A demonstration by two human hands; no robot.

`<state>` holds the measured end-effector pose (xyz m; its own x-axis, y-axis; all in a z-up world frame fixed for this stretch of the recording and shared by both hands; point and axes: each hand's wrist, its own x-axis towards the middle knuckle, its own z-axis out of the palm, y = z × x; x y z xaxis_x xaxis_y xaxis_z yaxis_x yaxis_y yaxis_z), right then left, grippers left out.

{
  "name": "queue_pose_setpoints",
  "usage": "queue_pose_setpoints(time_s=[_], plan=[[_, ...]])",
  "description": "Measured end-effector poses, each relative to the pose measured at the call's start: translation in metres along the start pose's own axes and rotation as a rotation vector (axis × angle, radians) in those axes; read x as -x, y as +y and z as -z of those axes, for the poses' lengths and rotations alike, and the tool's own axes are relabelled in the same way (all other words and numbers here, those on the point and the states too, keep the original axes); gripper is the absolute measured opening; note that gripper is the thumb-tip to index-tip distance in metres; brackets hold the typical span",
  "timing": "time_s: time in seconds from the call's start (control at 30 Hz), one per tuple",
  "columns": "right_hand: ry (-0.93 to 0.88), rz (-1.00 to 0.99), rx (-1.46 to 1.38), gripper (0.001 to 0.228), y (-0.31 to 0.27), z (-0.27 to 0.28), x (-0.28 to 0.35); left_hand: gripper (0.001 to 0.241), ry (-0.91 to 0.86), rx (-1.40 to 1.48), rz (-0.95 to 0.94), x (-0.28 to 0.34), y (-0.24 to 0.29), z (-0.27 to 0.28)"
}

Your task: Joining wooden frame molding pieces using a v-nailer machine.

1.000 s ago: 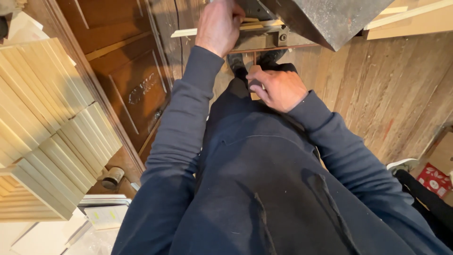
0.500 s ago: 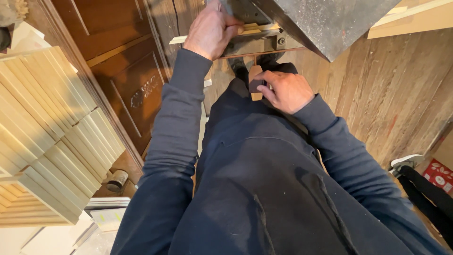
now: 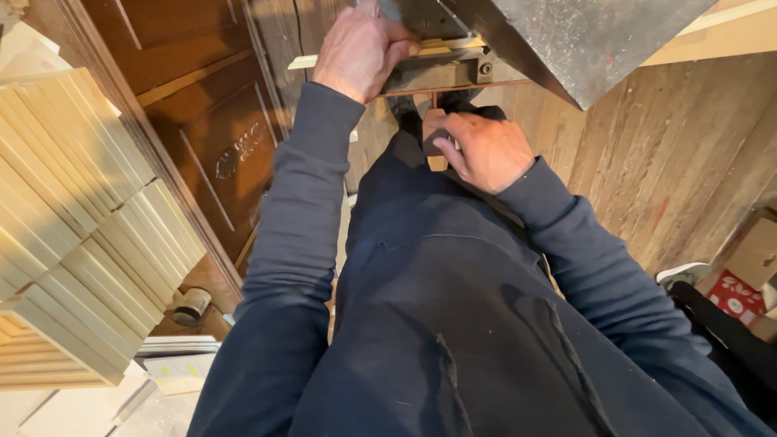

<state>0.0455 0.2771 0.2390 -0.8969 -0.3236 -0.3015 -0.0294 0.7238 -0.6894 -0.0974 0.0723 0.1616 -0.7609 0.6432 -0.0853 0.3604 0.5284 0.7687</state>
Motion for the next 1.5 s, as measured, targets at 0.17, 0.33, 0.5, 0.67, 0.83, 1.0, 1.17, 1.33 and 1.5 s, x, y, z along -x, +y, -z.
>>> queue_pose_setpoints(time_s=[0.17, 0.33, 0.5, 0.67, 0.83, 1.0, 1.17, 1.33, 1.5], plan=[[0.106, 0.021, 0.043, 0.030, -0.006, 0.002, -0.013, 0.013, -0.002, -0.048, -0.019, 0.000, -0.003, -0.001], [0.131, 0.056, 0.026, 0.027, -0.005, 0.002, -0.016, 0.014, -0.035, -0.019, -0.017, 0.001, -0.007, -0.002], [0.105, -0.086, 0.096, 0.046, 0.001, -0.006, -0.022, 0.015, 0.007, -0.040, -0.023, 0.003, -0.001, 0.000], [0.077, -0.165, 0.217, 0.077, 0.011, -0.019, -0.046, 0.015, 0.000, -0.076, 0.072, 0.004, 0.001, 0.001], [0.127, -0.038, 0.194, 0.078, 0.038, -0.047, -0.059, 0.017, 0.051, -0.052, 0.041, 0.008, -0.009, -0.011], [-0.011, -0.053, 0.262, 0.082, 0.036, -0.040, -0.061, 0.024, 0.077, -0.132, 0.075, 0.028, -0.031, 0.001], [-0.047, -0.014, 0.289, 0.083, 0.038, -0.037, -0.060, 0.024, 0.028, 0.089, 0.178, 0.073, -0.085, 0.033], [-0.034, -0.010, 0.259, 0.081, 0.038, -0.039, -0.058, 0.023, 0.096, 0.593, 0.201, 0.108, -0.170, -0.018], [-0.067, -0.041, 0.272, 0.085, 0.036, -0.040, -0.059, 0.026, 0.423, 1.553, -0.053, 0.086, -0.156, -0.110]])
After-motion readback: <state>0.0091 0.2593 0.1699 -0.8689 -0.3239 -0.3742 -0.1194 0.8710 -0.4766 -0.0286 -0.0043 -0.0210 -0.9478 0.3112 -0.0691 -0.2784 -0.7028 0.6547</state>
